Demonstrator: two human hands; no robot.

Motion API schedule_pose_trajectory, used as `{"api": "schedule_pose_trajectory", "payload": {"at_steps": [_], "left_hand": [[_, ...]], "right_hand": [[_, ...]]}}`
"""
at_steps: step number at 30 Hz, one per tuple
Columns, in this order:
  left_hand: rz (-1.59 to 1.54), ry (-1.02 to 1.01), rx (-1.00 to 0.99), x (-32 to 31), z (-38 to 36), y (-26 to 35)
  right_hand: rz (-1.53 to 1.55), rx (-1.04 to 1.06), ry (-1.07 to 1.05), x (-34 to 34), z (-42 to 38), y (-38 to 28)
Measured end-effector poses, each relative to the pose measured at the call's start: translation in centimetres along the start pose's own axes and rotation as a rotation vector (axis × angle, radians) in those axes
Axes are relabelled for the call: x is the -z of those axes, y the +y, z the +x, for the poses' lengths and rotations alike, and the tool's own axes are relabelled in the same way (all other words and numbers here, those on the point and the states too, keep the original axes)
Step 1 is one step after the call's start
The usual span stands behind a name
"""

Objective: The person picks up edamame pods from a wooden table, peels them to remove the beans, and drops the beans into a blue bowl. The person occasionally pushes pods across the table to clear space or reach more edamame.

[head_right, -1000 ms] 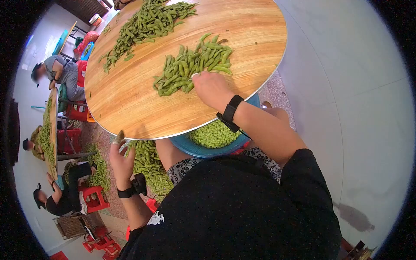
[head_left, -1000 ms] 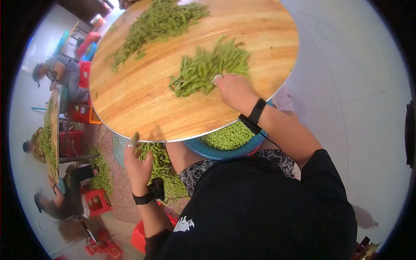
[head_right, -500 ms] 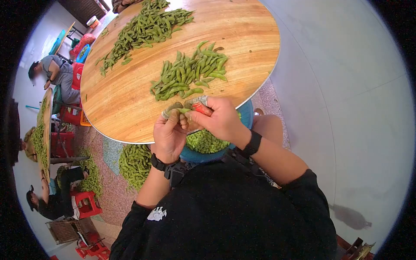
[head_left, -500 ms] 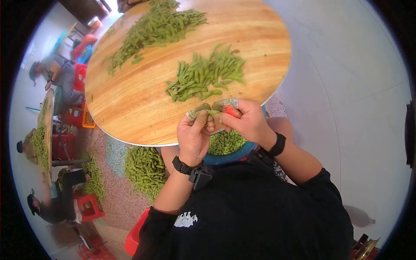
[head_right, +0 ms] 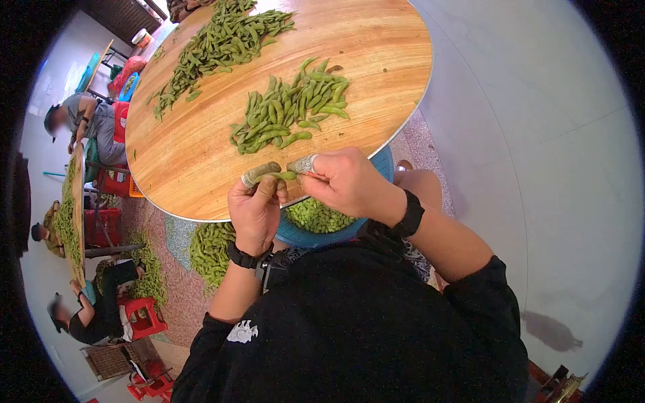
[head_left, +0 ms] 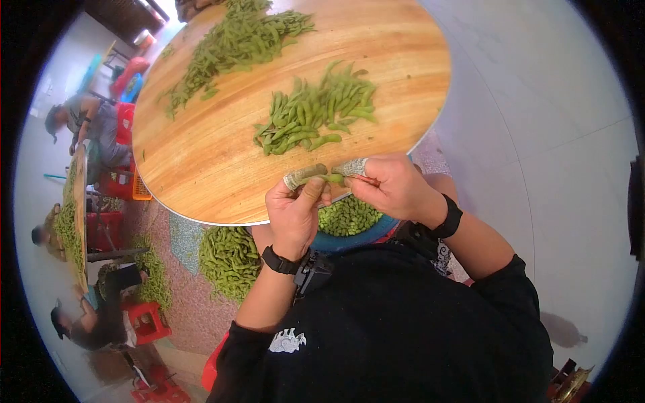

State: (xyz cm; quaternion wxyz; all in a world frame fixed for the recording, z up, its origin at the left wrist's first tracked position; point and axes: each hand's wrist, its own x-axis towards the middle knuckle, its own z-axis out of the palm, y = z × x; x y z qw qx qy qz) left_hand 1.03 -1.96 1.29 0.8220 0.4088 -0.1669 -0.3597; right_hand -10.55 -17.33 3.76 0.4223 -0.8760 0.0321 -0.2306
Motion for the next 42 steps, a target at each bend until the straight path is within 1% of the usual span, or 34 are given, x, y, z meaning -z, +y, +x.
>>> {"api": "schedule_pose_trajectory", "payload": {"at_steps": [1,2,3,4,5,7,8,9,10,11,12,13,15,17,19,20,22,23,25,26,28,29,31,32,34,35,37,38,40,41,42], "left_hand": [[0.080,-0.086,-0.056,0.2,-0.1,0.1],[0.159,-0.171,-0.111,0.5,-0.1,0.3],[0.159,-0.169,-0.110,1.1,0.1,0.6],[0.196,-0.343,-0.103,2.0,0.6,1.2],[0.232,-0.517,-0.094,2.6,0.9,1.6],[0.273,-0.546,-0.088,3.0,1.2,1.4],[0.201,-0.442,-0.041,3.1,1.2,0.7],[0.131,-0.336,0.006,2.8,1.1,0.4],[0.130,-0.337,0.001,2.3,1.1,0.1],[0.062,-0.167,0.087,1.6,0.8,-0.3],[-0.005,0.007,0.173,1.1,0.4,-0.3],[-0.003,0.009,0.175,0.8,0.2,-0.3],[0.197,-0.013,0.119,0.4,-0.2,-0.1],[0.219,-0.019,0.102,0.5,-0.4,0.2],[0.279,-0.087,0.067,0.9,-0.3,0.3],[0.281,-0.089,0.068,0.8,-0.3,0.3],[0.220,-0.080,0.118,0.5,-0.2,0.4],[0.221,-0.081,0.119,0.6,-0.2,0.3],[0.313,0.009,0.187,0.8,-0.2,0.2],[0.313,0.011,0.187,0.8,-0.2,0.2],[0.565,0.060,0.165,0.7,-0.2,0.0],[0.564,0.061,0.168,0.8,-0.2,-0.2],[0.671,0.043,0.159,1.2,-0.3,-0.5],[0.673,0.042,0.160,1.2,-0.4,-0.5],[0.793,-0.009,0.149,1.1,-0.5,-0.3],[0.792,-0.004,0.146,1.2,-0.4,-0.2],[0.956,-0.045,0.077,1.5,-0.6,-0.2],[0.954,-0.044,0.080,1.5,-0.5,-0.1],[1.010,-0.082,-0.042,1.5,-0.3,0.2],[1.009,-0.081,-0.042,1.6,-0.2,0.4],[1.102,-0.140,-0.120,1.6,-0.1,0.6]], "right_hand": [[0.051,-0.084,-0.052,0.2,0.0,-0.3],[0.052,-0.085,-0.052,0.5,0.0,-0.7],[0.334,-0.302,-0.174,0.8,0.0,-1.3],[0.616,-0.518,-0.296,1.0,0.0,-1.6],[0.616,-0.518,-0.297,0.8,0.0,-1.7],[0.837,-0.675,-0.356,0.4,-0.1,-1.7],[0.836,-0.673,-0.356,-0.1,-0.4,-1.6],[0.538,-0.525,-0.200,-0.7,-0.8,-1.3],[0.238,-0.368,-0.044,-1.0,-0.8,-1.1],[0.236,-0.368,-0.043,-0.9,-0.8,-0.9],[-0.022,-0.126,0.078,-0.9,-0.7,-0.9],[-0.280,0.118,0.197,-1.0,-0.6,-0.9],[-0.276,0.116,0.181,-1.1,-0.7,-1.2],[-0.273,0.116,0.168,-1.4,-0.9,-1.2],[0.117,-0.489,0.018,-1.6,-0.9,-0.7],[0.117,-0.489,0.021,-1.6,-0.6,-0.6],[0.889,-0.845,-0.097,-1.4,0.2,-0.1],[0.889,-0.845,-0.095,-1.3,0.1,0.3],[0.626,-0.729,-0.192,-1.2,-0.1,0.9],[0.627,-0.729,-0.194,-1.2,-0.3,0.8],[-0.162,-0.180,0.109,-0.9,-0.6,0.0],[-0.162,-0.183,0.108,-1.3,-0.6,-0.2],[-0.020,0.116,0.194,-2.5,-0.2,-0.5],[-0.019,0.114,0.196,-2.7,-0.3,-0.4],[-0.156,0.190,0.129,-2.9,-0.5,0.1],[-0.155,0.194,0.126,-3.0,-0.4,0.4],[-0.026,0.100,0.061,-3.0,-0.4,0.9],[-0.026,0.098,0.059,-2.8,-0.5,1.0],[0.025,0.011,-0.021,-2.3,-0.5,1.2],[0.025,0.011,-0.023,-2.1,-0.5,1.4],[0.029,-0.005,-0.044,-1.9,-0.5,1.6]]}}
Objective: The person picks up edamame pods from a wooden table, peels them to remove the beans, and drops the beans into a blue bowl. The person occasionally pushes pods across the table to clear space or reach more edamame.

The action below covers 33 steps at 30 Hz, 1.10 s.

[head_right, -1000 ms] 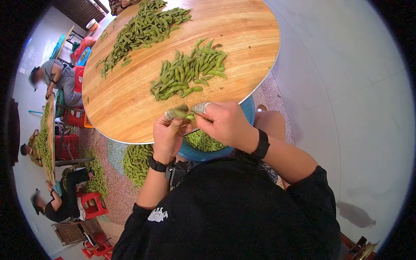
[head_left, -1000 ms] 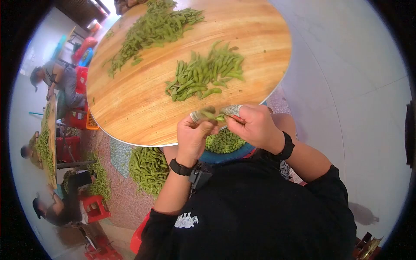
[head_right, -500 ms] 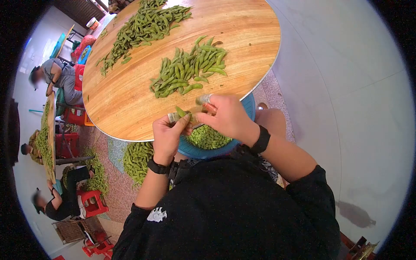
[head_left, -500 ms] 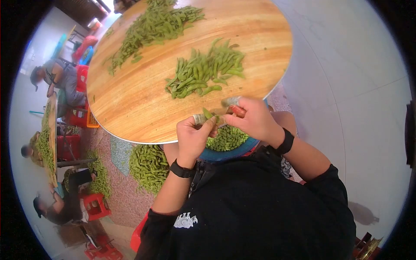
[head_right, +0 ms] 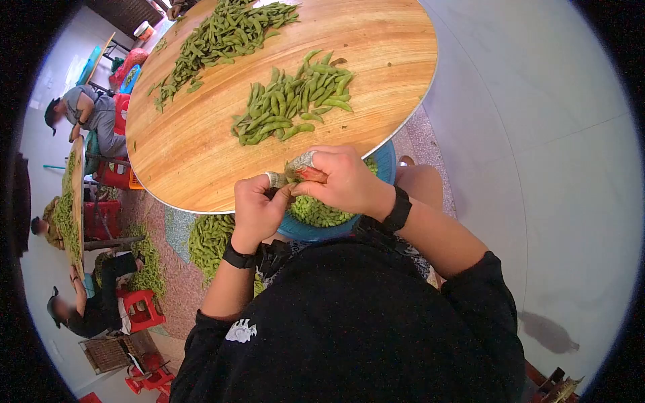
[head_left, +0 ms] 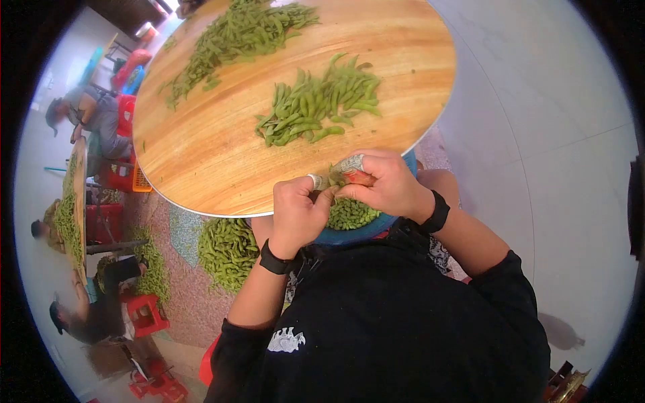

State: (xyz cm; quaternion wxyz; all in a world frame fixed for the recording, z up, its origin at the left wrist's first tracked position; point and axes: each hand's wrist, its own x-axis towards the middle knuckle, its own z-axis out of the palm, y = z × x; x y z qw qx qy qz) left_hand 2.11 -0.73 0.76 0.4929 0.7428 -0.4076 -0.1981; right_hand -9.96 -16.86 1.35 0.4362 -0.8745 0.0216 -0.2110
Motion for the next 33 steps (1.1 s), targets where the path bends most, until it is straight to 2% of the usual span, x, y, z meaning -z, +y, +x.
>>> {"api": "schedule_pose_trajectory", "payload": {"at_steps": [1,2,4,5,7,11,13,17,19,20,26,28,33], "left_hand": [[0.097,-0.016,-0.089,0.1,0.1,0.2],[0.097,-0.016,-0.087,0.3,0.1,0.5],[0.170,-0.053,-0.271,0.8,0.5,1.8],[0.173,-0.054,-0.273,1.1,0.6,1.8],[0.223,-0.177,-0.400,1.8,1.0,1.8],[0.174,-0.207,-0.393,1.6,0.9,0.9],[-0.095,-0.186,-0.205,1.3,0.6,0.7],[-0.308,-0.160,-0.060,0.4,-0.1,-0.4],[-0.618,-0.013,0.245,0.3,-0.1,0.2],[-0.741,-0.008,0.221,0.1,-0.1,-0.3],[-0.895,0.129,0.201,-0.2,-0.4,-0.4],[-0.880,0.119,0.207,0.0,-0.3,-0.3],[-0.850,0.062,0.183,0.2,-0.3,0.0]], "right_hand": [[0.006,-0.015,-0.021,0.1,0.0,0.2],[0.006,-0.016,-0.022,-0.1,0.0,0.5],[0.183,-0.099,0.016,-0.5,-0.1,1.3],[0.184,-0.097,0.019,-0.5,-0.1,1.4],[0.457,-0.229,-0.043,-0.3,-0.1,1.2],[0.616,-0.273,-0.079,0.4,0.0,0.4],[0.566,-0.220,-0.087,0.6,0.2,0.2],[0.499,-0.297,-0.061,-0.3,-0.1,1.0],[0.549,-0.402,-0.013,-0.8,-0.1,1.0],[0.552,-0.401,-0.016,-1.1,-0.1,0.7],[0.576,-0.407,0.055,-1.2,-0.1,0.0],[-0.031,0.011,-0.001,-0.1,-0.1,-0.6],[-0.014,0.105,0.010,0.1,0.2,-0.9]]}}
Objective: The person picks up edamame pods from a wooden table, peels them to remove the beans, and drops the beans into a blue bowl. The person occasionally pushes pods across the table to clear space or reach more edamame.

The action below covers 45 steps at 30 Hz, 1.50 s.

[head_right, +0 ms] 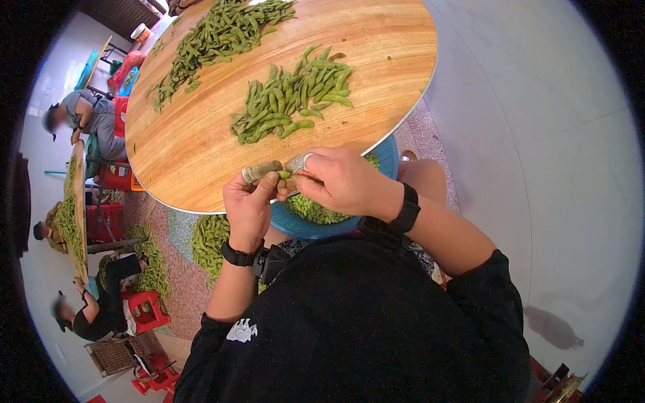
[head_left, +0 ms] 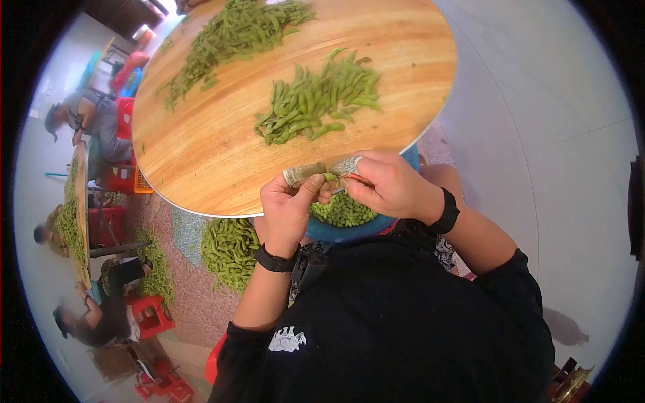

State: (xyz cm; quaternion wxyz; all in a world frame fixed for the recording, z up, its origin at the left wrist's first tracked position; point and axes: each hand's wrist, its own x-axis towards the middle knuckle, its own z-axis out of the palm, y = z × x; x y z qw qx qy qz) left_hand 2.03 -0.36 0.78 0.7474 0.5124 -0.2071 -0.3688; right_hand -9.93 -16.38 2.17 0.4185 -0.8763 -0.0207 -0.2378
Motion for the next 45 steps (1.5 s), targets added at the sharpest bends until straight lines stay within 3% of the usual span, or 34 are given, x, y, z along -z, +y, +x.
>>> {"api": "schedule_pose_trajectory", "payload": {"at_steps": [11,13,14,15,16,17,18,20,21,22,23,26,28,29,31,32,34,35,37,41,44,45], "left_hand": [[0.245,-0.007,-0.124,-0.1,-0.5,0.0],[0.373,-0.066,-0.234,0.1,-0.8,0.2],[0.502,-0.126,-0.345,0.2,-0.8,0.4],[0.502,-0.127,-0.348,0.3,-0.7,0.7],[0.683,-0.165,-0.496,0.4,-0.5,1.1],[0.862,-0.202,-0.645,0.4,-0.4,1.4],[0.861,-0.203,-0.648,0.5,-0.3,1.2],[0.740,-0.157,-0.523,0.6,-0.3,0.1],[0.740,-0.155,-0.523,0.3,-0.5,-0.3],[0.485,-0.054,-0.312,-0.1,-0.7,-0.7],[0.228,0.044,-0.103,-0.3,-0.8,-1.0],[0.181,-0.001,-0.061,0.2,-0.7,-0.9],[0.180,-0.006,-0.078,0.3,-0.7,-0.8],[0.179,-0.013,-0.094,0.3,-0.7,-0.9],[0.134,0.003,-0.033,0.6,-0.5,-1.0],[0.090,0.020,0.024,0.7,-0.3,-1.1],[0.079,0.083,0.043,0.8,-0.2,-1.4],[0.065,0.145,0.069,0.8,-0.1,-1.5],[0.026,0.169,0.060,0.4,-0.1,-1.4],[-0.042,0.175,-0.007,0.0,-0.4,-1.4],[-0.145,0.114,0.004,0.4,-0.5,-1.6],[-0.146,0.115,0.003,0.6,-0.5,-1.6]], "right_hand": [[-0.084,0.074,-0.063,0.6,0.2,-0.3],[0.086,-0.226,-0.178,1.0,0.1,-0.4],[0.085,-0.224,-0.178,1.1,0.3,-0.6],[0.363,-0.451,-0.210,1.2,0.5,-0.9],[0.645,-0.677,-0.237,1.2,0.6,-1.1],[0.643,-0.676,-0.234,1.1,0.6,-1.2],[0.614,-0.708,-0.238,1.0,0.6,-1.4],[0.585,-0.741,-0.243,0.6,0.6,-1.2],[0.239,-0.366,-0.089,-0.1,0.4,-0.7],[-0.103,0.013,0.063,-0.6,0.3,-0.5],[-0.103,0.014,0.063,-0.7,0.3,-0.4],[-0.118,0.013,0.094,-1.0,0.2,-0.5],[0.079,-0.359,-0.030,-0.6,0.4,-0.5],[0.079,-0.360,-0.029,-0.4,0.8,-0.5],[0.517,-0.759,-0.145,0.0,1.8,-0.6],[0.516,-0.757,-0.146,-0.1,1.5,-0.5],[-0.101,-0.264,0.110,-0.8,0.9,-0.4],[-0.103,-0.261,0.106,-1.2,0.4,-0.8],[-0.059,-0.049,0.286,-2.0,0.3,-2.3],[-0.141,-0.017,0.292,-3.7,-0.3,-1.0],[-0.132,-0.166,0.236,-3.6,-0.8,-0.8],[0.082,-0.328,0.211,-3.6,-0.8,-0.7]]}}
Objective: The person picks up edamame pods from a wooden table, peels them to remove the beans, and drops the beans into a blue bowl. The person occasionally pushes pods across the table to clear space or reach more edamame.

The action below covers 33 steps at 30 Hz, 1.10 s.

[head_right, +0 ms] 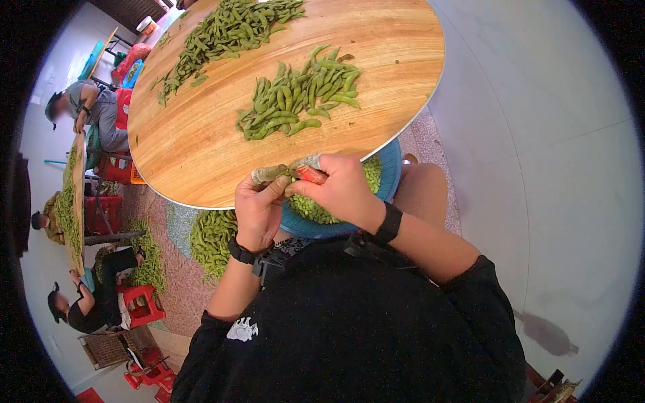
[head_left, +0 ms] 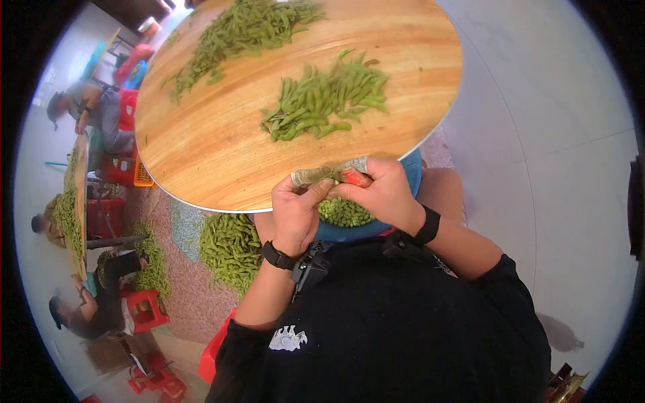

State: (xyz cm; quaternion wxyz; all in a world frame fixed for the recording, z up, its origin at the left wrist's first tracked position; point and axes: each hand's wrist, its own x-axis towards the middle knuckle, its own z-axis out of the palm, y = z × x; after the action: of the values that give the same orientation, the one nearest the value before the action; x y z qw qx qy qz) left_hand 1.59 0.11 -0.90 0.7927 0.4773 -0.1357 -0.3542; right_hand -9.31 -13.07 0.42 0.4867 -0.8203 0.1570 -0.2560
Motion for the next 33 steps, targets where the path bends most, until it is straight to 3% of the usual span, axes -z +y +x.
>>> {"api": "schedule_pose_trajectory", "payload": {"at_steps": [1,2,4,5,8,10,14,17,19,21,23,26,27,31,32,33], "left_hand": [[-0.101,-0.057,0.064,0.3,0.0,0.1],[-0.202,-0.115,0.128,0.6,0.0,0.1],[-0.294,-0.140,0.156,0.8,0.0,-0.1],[-0.384,-0.163,0.179,1.0,0.0,-0.2],[-0.631,-0.170,0.253,2.1,0.5,-0.3],[-0.723,-0.213,0.279,2.5,0.6,-0.4],[-0.922,-0.267,0.375,2.8,0.6,-1.3],[-0.863,-0.196,0.436,2.2,0.3,-1.1],[-0.744,-0.201,0.437,2.4,0.3,-0.5],[-0.632,-0.198,0.439,2.3,0.2,0.4],[-0.332,-0.187,0.469,1.8,0.1,2.0],[-0.023,-0.213,0.345,1.6,0.1,2.1],[0.111,-0.208,0.304,1.4,0.2,2.3],[-0.029,-0.190,0.364,0.5,0.2,2.3],[-0.066,-0.129,0.340,0.2,0.2,2.0],[-0.103,-0.065,0.315,0.0,0.1,1.7]], "right_hand": [[0.190,-0.185,-0.051,0.0,0.0,0.1],[0.189,-0.185,-0.050,0.2,0.3,0.0],[0.707,-0.472,-0.216,0.8,0.6,-0.4],[0.707,-0.472,-0.217,1.2,0.3,-0.4],[0.511,-0.390,-0.174,2.8,-0.7,0.3],[-0.168,0.011,-0.141,3.1,-1.2,1.4],[-0.032,0.034,-0.002,1.3,-0.6,1.7],[0.012,0.071,-0.063,0.3,0.5,2.2],[0.248,-0.012,-0.091,-0.2,1.1,2.4],[0.179,-0.047,-0.160,0.9,1.5,1.4],[0.112,-0.090,-0.228,1.6,1.5,1.1],[0.101,-0.032,-0.273,1.6,1.9,1.3],[0.209,-0.102,-0.287,1.6,2.0,1.3],[0.286,-0.361,-0.209,1.3,2.3,0.4],[0.285,-0.361,-0.208,1.3,2.0,-0.2],[0.055,-0.025,-0.020,1.3,1.6,-0.9]]}}
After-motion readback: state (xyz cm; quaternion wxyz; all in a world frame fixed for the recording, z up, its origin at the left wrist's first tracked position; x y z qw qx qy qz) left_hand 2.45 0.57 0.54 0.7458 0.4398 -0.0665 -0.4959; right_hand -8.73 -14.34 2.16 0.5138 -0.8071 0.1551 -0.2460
